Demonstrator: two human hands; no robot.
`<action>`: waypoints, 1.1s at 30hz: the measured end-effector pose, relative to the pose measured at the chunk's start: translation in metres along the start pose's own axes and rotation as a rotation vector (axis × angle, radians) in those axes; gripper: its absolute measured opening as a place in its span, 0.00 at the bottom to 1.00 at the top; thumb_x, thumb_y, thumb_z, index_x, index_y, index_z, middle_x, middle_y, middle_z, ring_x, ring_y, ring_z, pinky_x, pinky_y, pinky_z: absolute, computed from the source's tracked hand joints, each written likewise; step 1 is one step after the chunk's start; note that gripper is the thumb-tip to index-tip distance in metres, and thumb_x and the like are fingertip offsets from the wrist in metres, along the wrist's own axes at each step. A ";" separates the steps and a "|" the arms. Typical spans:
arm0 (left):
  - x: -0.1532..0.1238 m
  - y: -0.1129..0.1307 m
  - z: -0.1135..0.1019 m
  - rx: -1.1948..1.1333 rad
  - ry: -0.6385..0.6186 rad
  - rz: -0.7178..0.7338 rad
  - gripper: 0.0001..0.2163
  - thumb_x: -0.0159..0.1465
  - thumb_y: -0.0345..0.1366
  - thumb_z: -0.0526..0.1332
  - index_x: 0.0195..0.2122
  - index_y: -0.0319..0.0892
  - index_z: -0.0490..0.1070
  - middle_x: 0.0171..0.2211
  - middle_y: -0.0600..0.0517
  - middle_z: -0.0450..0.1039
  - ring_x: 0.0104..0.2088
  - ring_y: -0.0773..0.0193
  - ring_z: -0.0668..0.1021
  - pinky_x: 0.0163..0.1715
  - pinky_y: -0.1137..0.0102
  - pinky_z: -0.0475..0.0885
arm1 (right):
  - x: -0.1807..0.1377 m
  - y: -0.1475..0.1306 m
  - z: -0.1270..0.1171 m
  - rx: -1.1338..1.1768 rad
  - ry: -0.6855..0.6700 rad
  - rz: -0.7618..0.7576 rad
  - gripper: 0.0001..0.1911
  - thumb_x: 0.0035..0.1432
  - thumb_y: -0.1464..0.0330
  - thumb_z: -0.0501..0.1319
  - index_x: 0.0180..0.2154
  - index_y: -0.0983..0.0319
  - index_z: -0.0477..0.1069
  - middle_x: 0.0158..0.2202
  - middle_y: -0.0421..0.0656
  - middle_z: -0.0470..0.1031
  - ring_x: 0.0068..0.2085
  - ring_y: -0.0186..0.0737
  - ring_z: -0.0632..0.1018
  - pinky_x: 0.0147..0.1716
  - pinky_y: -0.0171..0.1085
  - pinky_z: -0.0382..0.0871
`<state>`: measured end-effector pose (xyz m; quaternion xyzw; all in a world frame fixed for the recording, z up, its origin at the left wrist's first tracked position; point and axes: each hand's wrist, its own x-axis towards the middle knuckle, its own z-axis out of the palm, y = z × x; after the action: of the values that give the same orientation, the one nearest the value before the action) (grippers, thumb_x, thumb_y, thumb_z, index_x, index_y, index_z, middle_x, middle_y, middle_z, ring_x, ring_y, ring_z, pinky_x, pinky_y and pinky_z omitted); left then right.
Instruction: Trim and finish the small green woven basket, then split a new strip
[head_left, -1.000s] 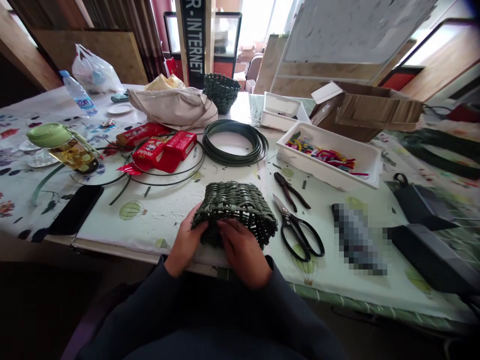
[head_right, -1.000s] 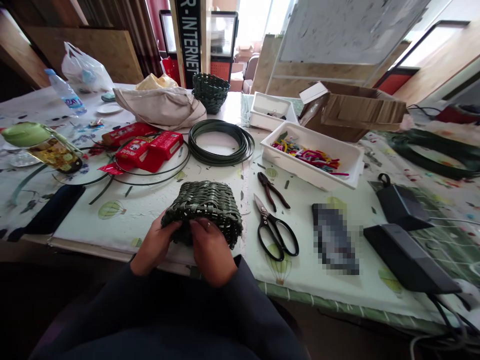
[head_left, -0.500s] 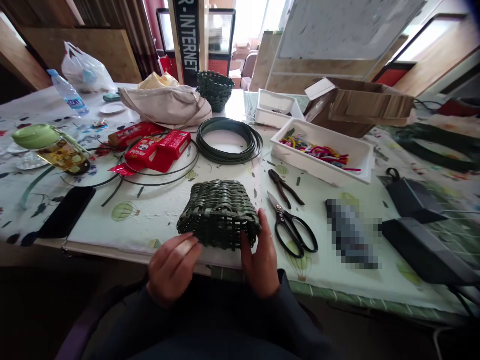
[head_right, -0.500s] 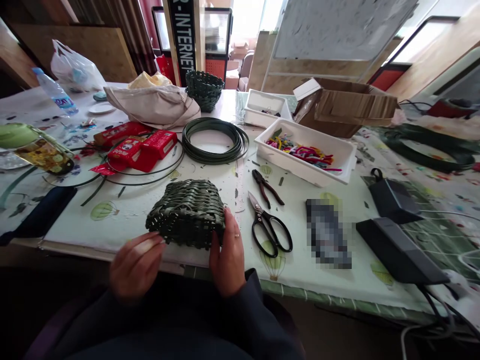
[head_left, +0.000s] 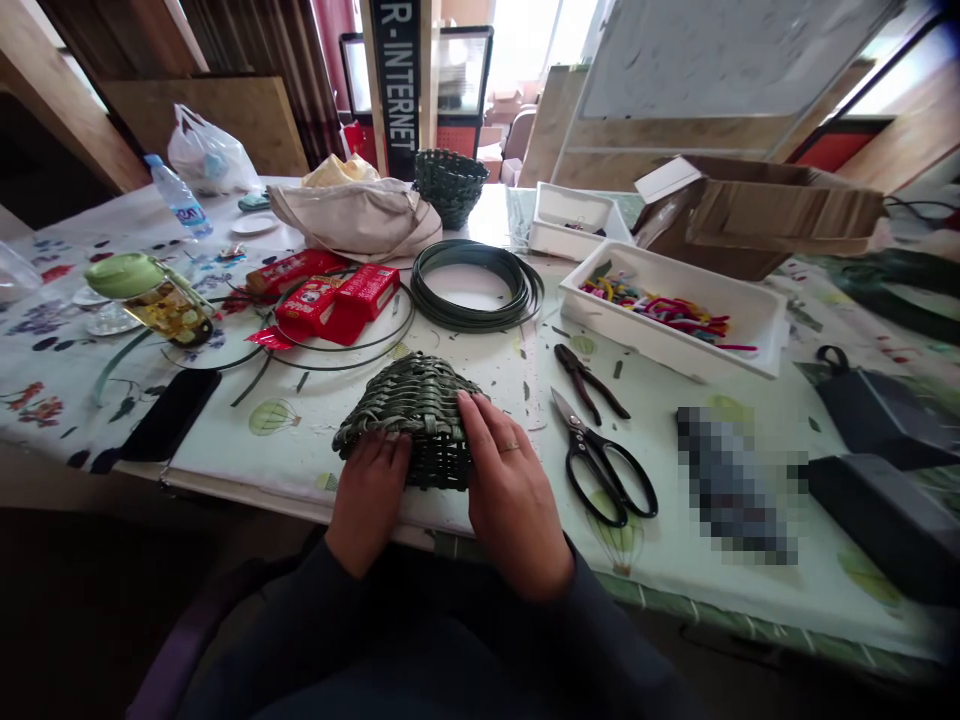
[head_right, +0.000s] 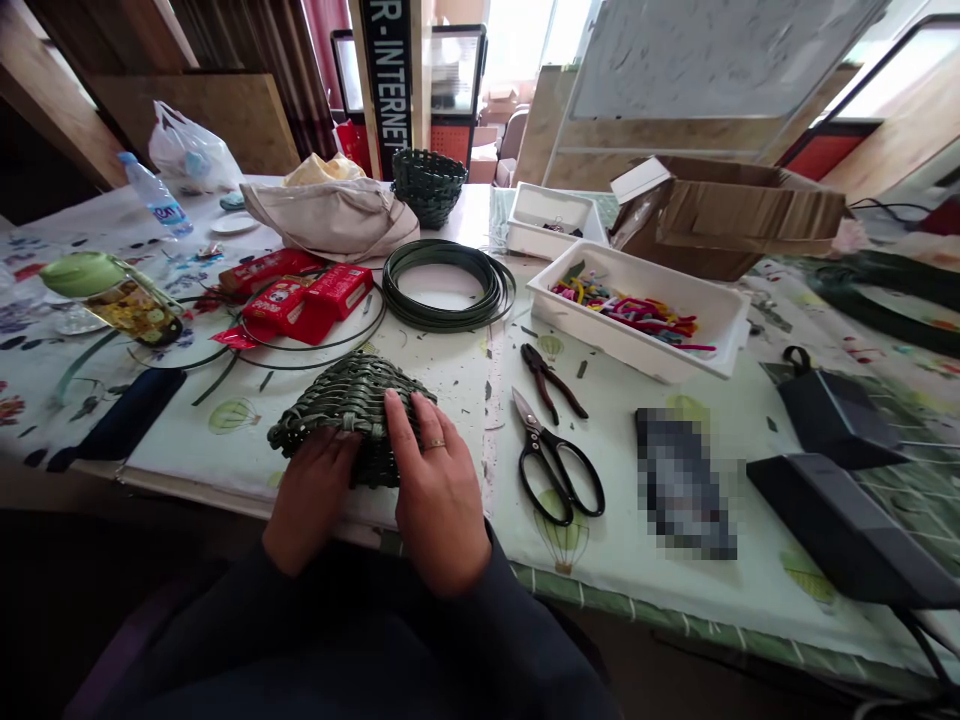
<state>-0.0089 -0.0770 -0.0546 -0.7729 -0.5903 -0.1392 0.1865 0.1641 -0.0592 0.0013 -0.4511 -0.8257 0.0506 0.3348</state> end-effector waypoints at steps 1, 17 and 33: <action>0.004 0.000 -0.002 -0.003 -0.011 -0.005 0.15 0.63 0.24 0.51 0.48 0.33 0.70 0.41 0.41 0.76 0.46 0.51 0.76 0.50 0.58 0.68 | 0.000 -0.001 0.000 -0.002 0.002 0.002 0.37 0.53 0.85 0.46 0.65 0.64 0.50 0.61 0.56 0.61 0.61 0.52 0.63 0.58 0.53 0.62; 0.066 -0.015 -0.012 0.059 -0.292 0.297 0.13 0.62 0.21 0.50 0.37 0.29 0.75 0.39 0.37 0.74 0.42 0.50 0.75 0.46 0.55 0.67 | 0.021 0.014 -0.009 0.038 -0.019 0.085 0.39 0.53 0.83 0.48 0.66 0.64 0.43 0.61 0.54 0.63 0.59 0.51 0.67 0.54 0.52 0.67; 0.075 -0.011 -0.025 -0.018 -0.152 0.407 0.12 0.62 0.22 0.50 0.30 0.33 0.73 0.36 0.39 0.72 0.44 0.51 0.72 0.45 0.58 0.68 | 0.009 0.031 -0.008 0.134 -0.010 0.241 0.35 0.58 0.78 0.49 0.66 0.67 0.44 0.59 0.59 0.65 0.58 0.54 0.69 0.53 0.55 0.67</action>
<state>0.0009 -0.0213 0.0015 -0.8860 -0.4332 -0.0452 0.1589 0.1871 -0.0357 0.0001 -0.5233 -0.7620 0.1479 0.3517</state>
